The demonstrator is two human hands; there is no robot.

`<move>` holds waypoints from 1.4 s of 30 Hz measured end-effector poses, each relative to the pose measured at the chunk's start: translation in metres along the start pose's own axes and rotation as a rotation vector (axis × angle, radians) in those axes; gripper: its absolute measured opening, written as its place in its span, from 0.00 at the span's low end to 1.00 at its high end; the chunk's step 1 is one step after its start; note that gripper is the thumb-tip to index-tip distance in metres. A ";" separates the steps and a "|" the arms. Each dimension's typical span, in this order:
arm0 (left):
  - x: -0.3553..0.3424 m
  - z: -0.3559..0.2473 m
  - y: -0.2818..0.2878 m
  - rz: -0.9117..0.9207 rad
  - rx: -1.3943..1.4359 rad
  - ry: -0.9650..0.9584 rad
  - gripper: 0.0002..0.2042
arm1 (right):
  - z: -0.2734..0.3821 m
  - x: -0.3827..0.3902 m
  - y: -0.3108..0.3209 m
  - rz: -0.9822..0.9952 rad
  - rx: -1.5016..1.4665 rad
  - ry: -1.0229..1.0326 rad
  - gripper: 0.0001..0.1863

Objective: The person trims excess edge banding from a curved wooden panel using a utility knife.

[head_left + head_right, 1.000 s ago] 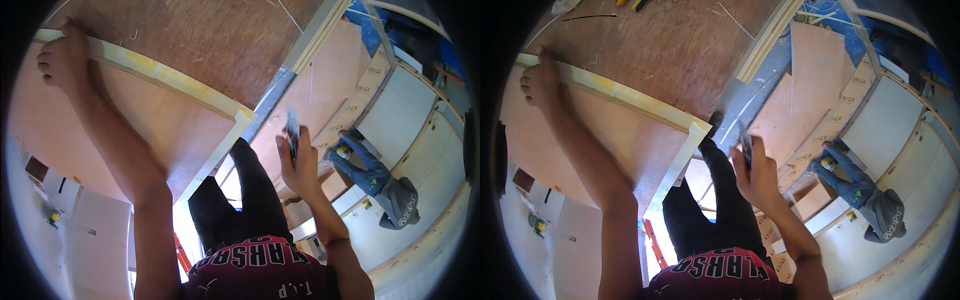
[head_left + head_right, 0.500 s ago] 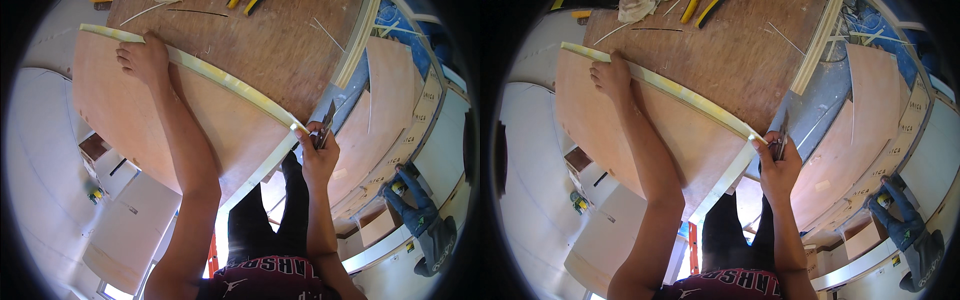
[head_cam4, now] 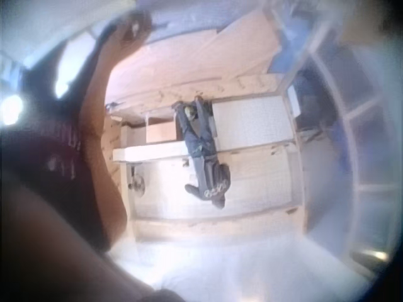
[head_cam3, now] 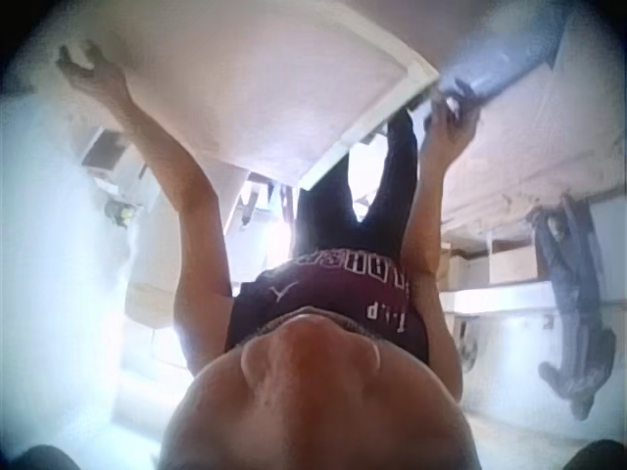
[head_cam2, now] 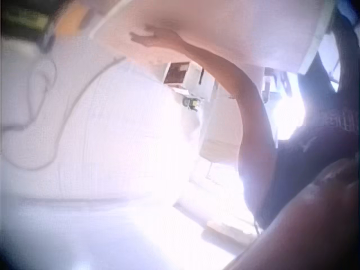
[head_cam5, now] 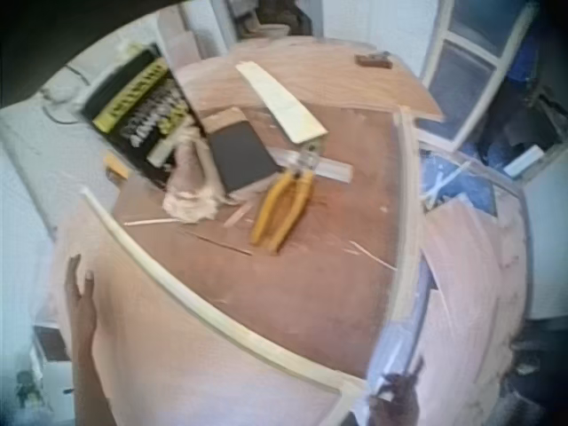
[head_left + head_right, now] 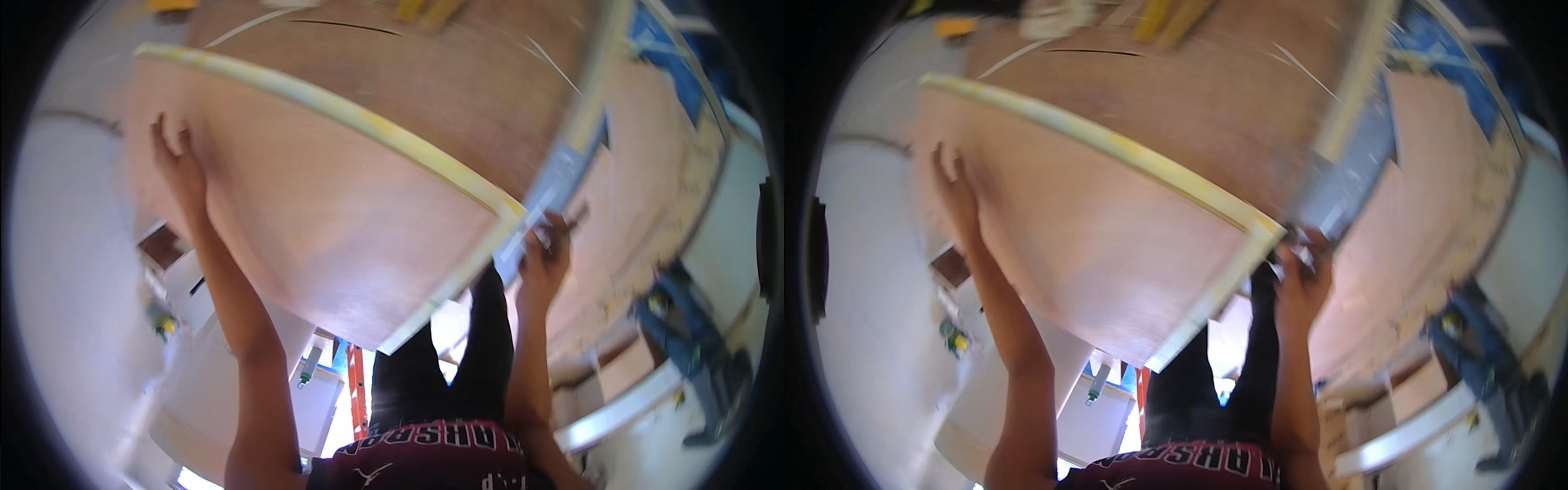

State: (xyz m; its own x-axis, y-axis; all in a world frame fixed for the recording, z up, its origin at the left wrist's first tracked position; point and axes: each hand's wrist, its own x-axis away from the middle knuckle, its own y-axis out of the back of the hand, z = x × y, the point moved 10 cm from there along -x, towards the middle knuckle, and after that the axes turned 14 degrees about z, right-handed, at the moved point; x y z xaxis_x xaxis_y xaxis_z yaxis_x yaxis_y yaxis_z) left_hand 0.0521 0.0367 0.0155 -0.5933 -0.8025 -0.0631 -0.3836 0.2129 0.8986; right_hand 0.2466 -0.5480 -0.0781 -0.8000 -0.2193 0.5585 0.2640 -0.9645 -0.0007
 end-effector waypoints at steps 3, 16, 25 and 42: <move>-0.046 0.123 0.052 -0.118 -0.284 0.124 0.31 | -0.046 0.050 0.023 -0.011 -0.001 -0.014 0.22; 0.005 0.359 0.031 0.308 1.122 0.568 0.35 | -0.038 0.105 -0.038 -0.012 0.327 0.030 0.27; 0.093 0.353 0.036 0.010 1.285 0.786 0.30 | 0.015 0.075 -0.051 -0.136 0.788 0.383 0.27; 0.055 0.008 0.055 0.011 0.325 0.069 0.23 | 0.080 0.029 -0.064 -0.053 0.584 0.145 0.23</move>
State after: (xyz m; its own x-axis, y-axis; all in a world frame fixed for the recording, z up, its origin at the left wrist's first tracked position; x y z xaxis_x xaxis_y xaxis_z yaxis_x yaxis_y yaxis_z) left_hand -0.0068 0.0088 0.0577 -0.5536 -0.8327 -0.0142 -0.5896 0.3798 0.7128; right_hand 0.2493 -0.4808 0.0042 -0.8743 -0.2307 0.4270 0.4416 -0.7432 0.5026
